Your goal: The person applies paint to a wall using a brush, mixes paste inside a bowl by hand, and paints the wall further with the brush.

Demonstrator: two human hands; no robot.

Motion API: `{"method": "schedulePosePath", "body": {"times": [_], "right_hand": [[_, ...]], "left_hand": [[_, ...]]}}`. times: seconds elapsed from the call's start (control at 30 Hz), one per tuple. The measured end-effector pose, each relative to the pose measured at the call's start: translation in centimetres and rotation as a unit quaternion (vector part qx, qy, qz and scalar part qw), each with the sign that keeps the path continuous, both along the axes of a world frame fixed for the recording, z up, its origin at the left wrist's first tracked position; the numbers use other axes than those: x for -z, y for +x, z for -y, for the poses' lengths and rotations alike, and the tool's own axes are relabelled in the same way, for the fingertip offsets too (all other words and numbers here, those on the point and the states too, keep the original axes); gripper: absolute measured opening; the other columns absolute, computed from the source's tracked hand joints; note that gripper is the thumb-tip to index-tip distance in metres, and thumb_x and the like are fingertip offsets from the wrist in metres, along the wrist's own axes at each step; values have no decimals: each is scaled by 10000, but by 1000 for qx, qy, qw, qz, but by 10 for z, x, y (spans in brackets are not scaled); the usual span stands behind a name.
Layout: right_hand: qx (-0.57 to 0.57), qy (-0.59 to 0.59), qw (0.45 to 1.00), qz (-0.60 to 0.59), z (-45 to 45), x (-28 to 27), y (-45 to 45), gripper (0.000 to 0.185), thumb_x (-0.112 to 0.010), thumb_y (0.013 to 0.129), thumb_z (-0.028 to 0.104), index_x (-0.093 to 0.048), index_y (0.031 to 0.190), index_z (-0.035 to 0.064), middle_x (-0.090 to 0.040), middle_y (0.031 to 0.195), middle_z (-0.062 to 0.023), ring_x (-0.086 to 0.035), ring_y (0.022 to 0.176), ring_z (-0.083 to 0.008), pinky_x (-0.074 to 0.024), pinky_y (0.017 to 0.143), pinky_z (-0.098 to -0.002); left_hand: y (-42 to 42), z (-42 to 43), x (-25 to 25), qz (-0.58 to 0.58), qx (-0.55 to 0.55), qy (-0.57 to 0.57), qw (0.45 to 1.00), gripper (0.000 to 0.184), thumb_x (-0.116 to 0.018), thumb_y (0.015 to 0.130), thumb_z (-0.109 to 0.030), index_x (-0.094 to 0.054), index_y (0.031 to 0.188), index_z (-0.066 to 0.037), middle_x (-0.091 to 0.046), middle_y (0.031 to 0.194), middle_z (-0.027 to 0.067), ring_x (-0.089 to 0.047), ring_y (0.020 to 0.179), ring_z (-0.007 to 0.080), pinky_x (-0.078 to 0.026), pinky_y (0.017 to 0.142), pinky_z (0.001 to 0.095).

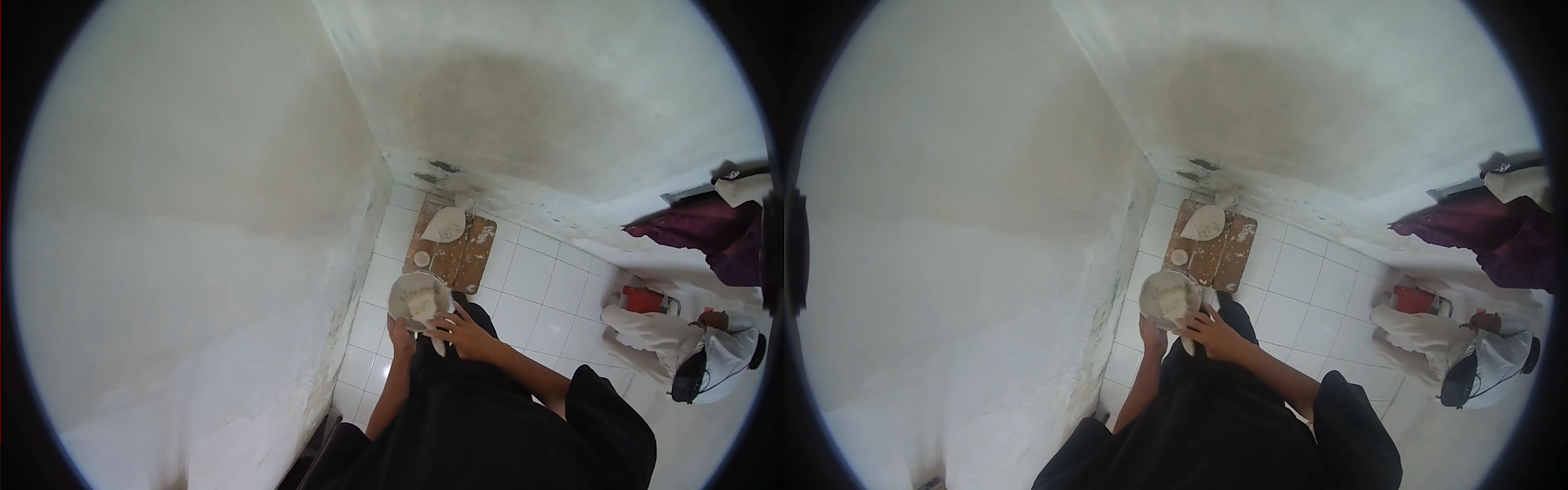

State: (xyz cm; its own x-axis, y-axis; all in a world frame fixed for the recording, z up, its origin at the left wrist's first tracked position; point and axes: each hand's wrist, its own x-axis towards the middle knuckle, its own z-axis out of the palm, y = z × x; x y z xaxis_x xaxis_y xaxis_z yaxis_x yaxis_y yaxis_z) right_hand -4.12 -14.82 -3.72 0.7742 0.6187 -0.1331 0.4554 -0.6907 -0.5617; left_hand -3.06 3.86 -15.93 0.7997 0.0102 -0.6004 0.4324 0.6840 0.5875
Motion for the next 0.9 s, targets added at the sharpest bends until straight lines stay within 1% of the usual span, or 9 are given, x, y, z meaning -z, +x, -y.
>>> {"method": "schedulePosePath", "body": {"times": [0.07,0.17,0.23,0.37,0.53,0.63,0.7,0.77,0.9], "right_hand": [[29,-1,999,-18,12,30,-12,609,-594,739,-65,-556,1299,171,-492,1369,-113,-460,1289,-308,-314,1134,-472],[308,113,945,7,31,111,-30,586,-612,826,-8,-479,1371,160,-458,1375,-176,-456,1293,-334,-398,1057,-486],[550,214,790,-168,56,130,-20,499,-575,965,233,-404,1423,134,-435,1379,-189,-478,1266,-337,-461,964,-491],[544,309,676,-390,106,187,-7,641,-392,994,564,-389,1417,82,-553,1204,-129,-557,1056,-215,-546,802,-398],[488,321,658,-476,144,234,24,663,-363,988,596,-361,1448,118,-533,1296,-107,-543,1171,-244,-501,918,-415],[446,350,741,-361,154,292,36,592,-437,1015,467,-365,1430,51,-529,1298,-129,-543,1162,-219,-516,909,-358],[462,347,733,-360,158,317,43,569,-437,1021,444,-380,1420,42,-526,1310,-134,-535,1176,-223,-496,934,-350],[478,339,728,-356,165,342,48,547,-437,1026,420,-396,1410,33,-523,1321,-139,-528,1191,-227,-477,958,-343],[494,266,767,-311,161,366,58,581,-421,1014,468,-457,1372,11,-545,1308,-223,-494,1263,-325,-364,1059,-386]], "left_hand": [[0,7,19,-13,14,14,1000,549,-431,790,-19,-382,1334,40,-515,1253,189,-555,1147,305,-486,954,395],[-3,15,64,-24,80,87,993,532,-420,786,-45,-413,1310,45,-528,1234,181,-553,1117,290,-454,969,376],[-18,36,92,-22,119,133,984,531,-421,780,-56,-426,1302,44,-533,1229,180,-550,1110,286,-440,980,370],[-11,89,128,-32,158,169,972,551,-427,767,-75,-442,1307,33,-540,1228,184,-532,1140,284,-405,1011,366],[12,130,186,-56,182,204,960,568,-421,778,-77,-422,1340,8,-522,1254,188,-512,1178,300,-399,1012,367],[20,129,248,-59,225,245,941,534,-446,842,-73,-400,1370,-8,-518,1266,168,-514,1180,273,-419,1004,358],[32,135,251,-67,277,280,917,500,-464,898,-76,-366,1383,-9,-516,1266,150,-518,1181,241,-442,992,350],[67,160,188,77,142,176,971,614,-472,843,-41,-322,1438,-18,-508,1281,173,-520,1176,266,-437,991,361],[61,146,248,50,226,305,924,691,-491,804,-34,-290,1465,-18,-486,1325,197,-514,1191,294,-429,990,373]]}}
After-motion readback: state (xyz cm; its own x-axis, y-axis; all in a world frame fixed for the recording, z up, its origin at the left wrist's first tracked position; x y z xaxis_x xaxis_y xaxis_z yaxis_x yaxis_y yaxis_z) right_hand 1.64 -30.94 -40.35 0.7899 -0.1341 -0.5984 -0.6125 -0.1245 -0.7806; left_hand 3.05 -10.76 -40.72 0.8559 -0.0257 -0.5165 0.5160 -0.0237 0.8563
